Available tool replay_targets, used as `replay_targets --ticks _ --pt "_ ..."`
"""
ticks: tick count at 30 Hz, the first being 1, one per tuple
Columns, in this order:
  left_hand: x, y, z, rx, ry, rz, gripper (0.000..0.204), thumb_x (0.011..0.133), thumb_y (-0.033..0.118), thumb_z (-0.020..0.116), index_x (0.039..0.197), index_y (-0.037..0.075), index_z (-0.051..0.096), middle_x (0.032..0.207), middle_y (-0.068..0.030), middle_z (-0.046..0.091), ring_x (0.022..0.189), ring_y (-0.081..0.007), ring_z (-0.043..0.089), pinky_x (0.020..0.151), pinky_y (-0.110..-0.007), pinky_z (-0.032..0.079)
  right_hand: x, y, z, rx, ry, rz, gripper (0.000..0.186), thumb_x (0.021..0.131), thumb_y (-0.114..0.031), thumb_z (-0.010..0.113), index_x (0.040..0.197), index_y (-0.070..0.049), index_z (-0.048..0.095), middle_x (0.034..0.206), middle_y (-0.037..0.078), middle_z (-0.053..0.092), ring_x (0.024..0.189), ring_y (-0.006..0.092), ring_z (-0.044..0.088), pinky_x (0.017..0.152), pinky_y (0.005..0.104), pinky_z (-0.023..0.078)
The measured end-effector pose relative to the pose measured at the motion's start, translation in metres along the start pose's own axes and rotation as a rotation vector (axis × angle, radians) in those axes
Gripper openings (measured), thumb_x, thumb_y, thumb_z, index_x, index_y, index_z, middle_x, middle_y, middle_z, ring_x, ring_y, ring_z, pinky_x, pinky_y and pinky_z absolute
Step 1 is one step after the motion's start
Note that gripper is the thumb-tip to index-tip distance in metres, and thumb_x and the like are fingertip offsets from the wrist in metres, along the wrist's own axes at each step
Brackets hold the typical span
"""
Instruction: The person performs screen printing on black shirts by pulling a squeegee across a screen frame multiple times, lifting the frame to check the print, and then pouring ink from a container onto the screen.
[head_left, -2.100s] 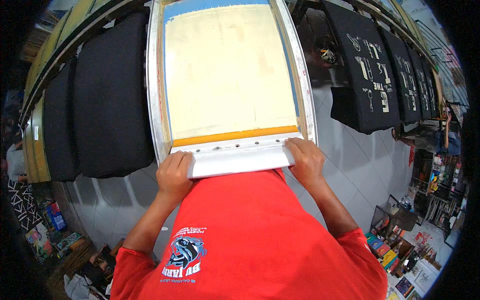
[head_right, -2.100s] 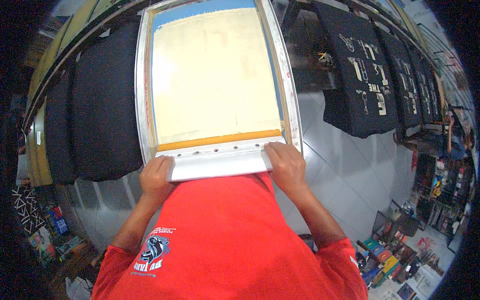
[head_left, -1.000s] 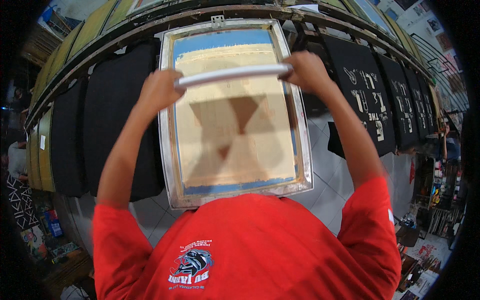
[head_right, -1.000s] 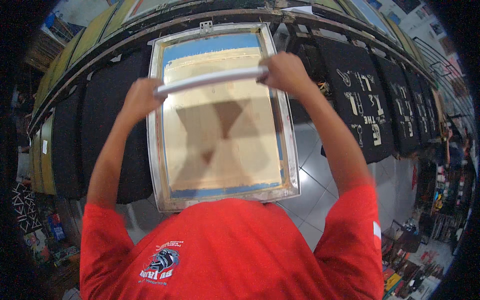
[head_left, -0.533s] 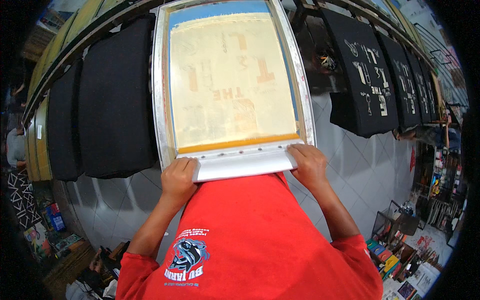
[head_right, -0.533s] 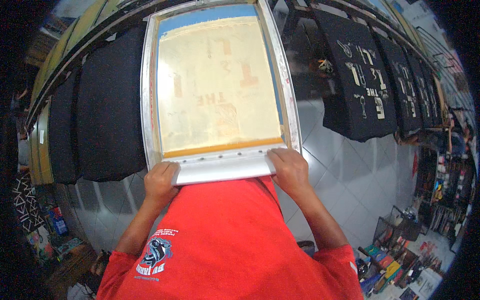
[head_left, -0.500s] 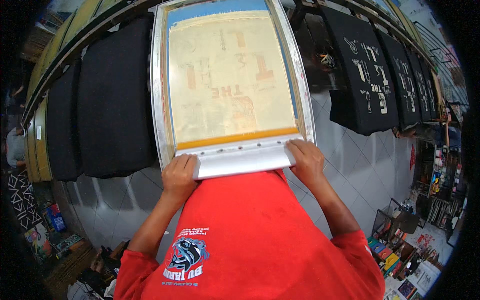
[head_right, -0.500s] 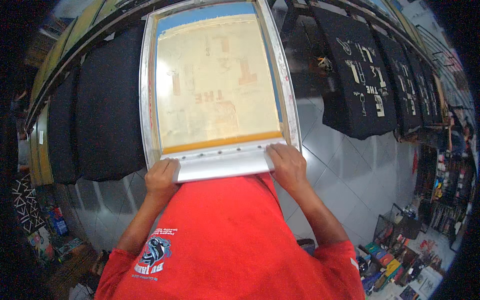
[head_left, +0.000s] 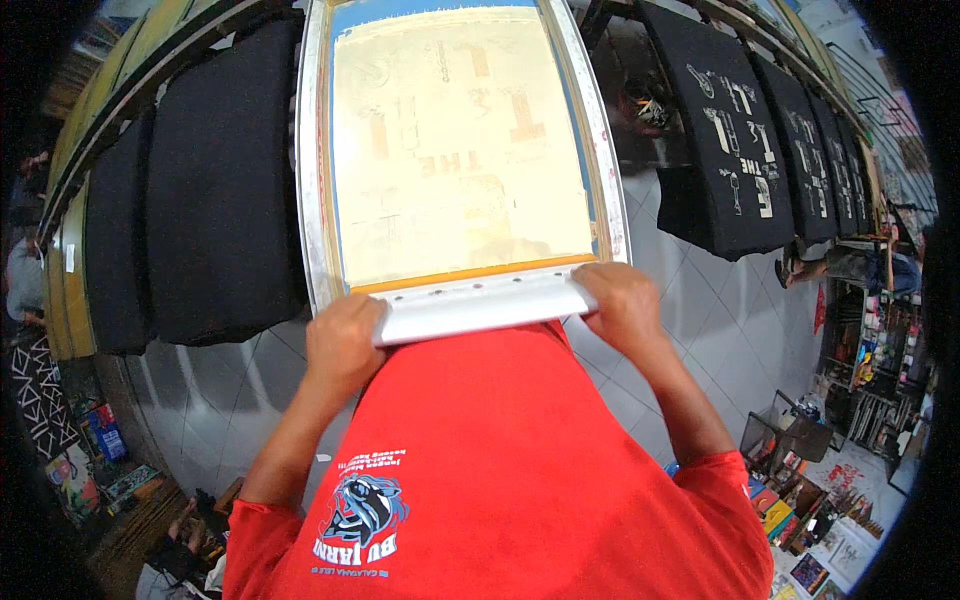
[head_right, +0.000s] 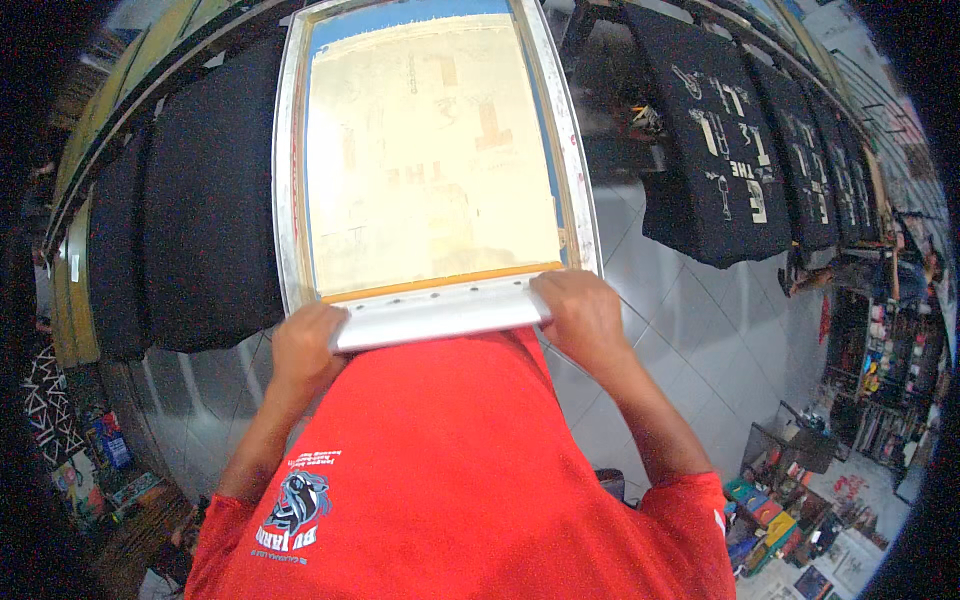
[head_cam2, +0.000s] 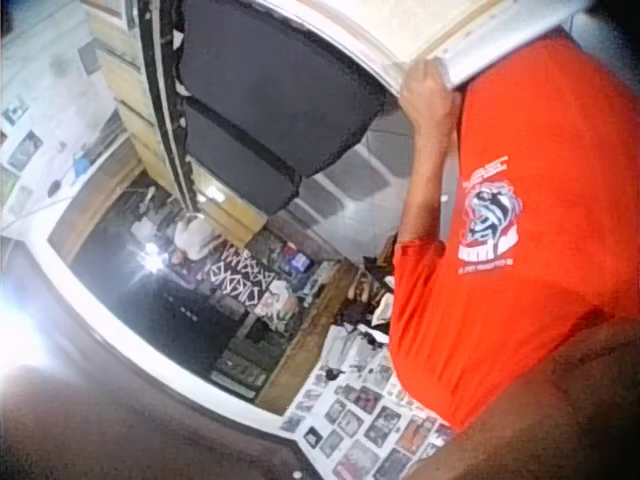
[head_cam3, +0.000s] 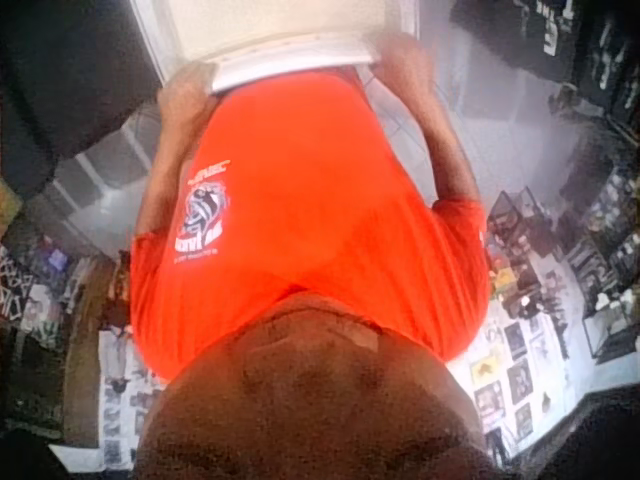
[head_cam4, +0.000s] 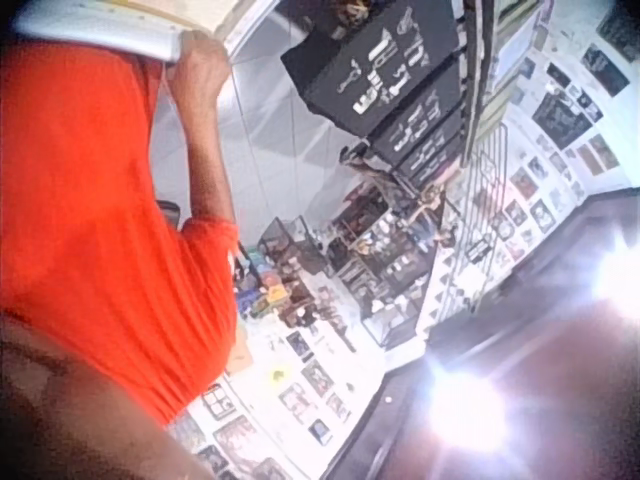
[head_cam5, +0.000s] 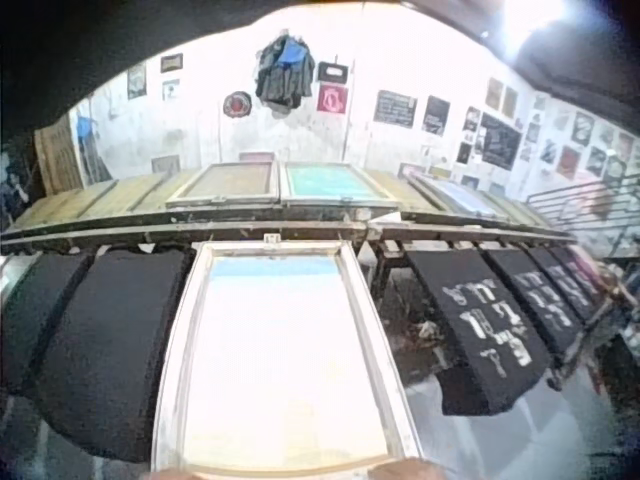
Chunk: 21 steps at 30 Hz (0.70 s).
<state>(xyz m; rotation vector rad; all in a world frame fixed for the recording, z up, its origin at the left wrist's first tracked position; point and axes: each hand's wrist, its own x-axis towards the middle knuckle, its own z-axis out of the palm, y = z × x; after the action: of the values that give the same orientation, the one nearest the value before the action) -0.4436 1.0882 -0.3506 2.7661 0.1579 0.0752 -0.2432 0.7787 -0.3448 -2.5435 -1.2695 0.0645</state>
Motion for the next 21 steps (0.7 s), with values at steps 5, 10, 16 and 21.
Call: replay_targets --ticks 5,10,16,21 --pt "0.015 -0.004 0.015 0.105 0.165 0.03 0.03 0.065 -0.001 0.067 0.094 0.001 0.067 0.091 -0.01 0.066 0.085 -0.0265 0.067 0.069 -0.034 0.055 0.015 0.003 0.021 0.015 0.093 -0.008 0.044 0.06 -0.007 0.081 0.103 -0.004 0.07 0.103 0.012 0.071 0.095 0.029 0.068 0.081 0.0374 0.055" --pt "0.068 -0.034 0.011 0.111 0.14 0.014 0.034 0.067 -0.002 0.066 0.101 0.001 0.068 0.097 -0.0141 0.068 0.089 -0.0333 0.068 0.076 -0.04 0.055 0.067 0.032 0.023 -0.012 0.021 -0.021 0.054 0.058 -0.012 0.083 0.11 -0.004 0.069 0.109 0.013 0.07 0.099 0.0292 0.067 0.085 0.0375 0.054" --pt "0.163 -0.089 0.009 0.19 0.189 0.033 0.042 0.063 -0.001 0.071 0.104 0.004 0.066 0.099 -0.0132 0.067 0.092 -0.0327 0.067 0.079 -0.04 0.055 0.18 0.078 0.03 -0.035 0.115 -0.08 0.058 0.054 -0.014 0.083 0.11 -0.008 0.069 0.108 0.013 0.069 0.1 0.0299 0.066 0.085 0.038 0.054" --pt "0.255 -0.138 0.0 0.235 0.207 -0.026 0.052 0.061 0.008 0.081 0.109 0.012 0.064 0.106 -0.0093 0.066 0.093 -0.0309 0.066 0.08 -0.038 0.055 0.28 0.113 0.039 -0.101 0.2 -0.057 0.052 0.057 -0.004 0.074 0.107 -0.013 0.071 0.107 0.008 0.07 0.097 0.0278 0.066 0.083 0.0367 0.054"
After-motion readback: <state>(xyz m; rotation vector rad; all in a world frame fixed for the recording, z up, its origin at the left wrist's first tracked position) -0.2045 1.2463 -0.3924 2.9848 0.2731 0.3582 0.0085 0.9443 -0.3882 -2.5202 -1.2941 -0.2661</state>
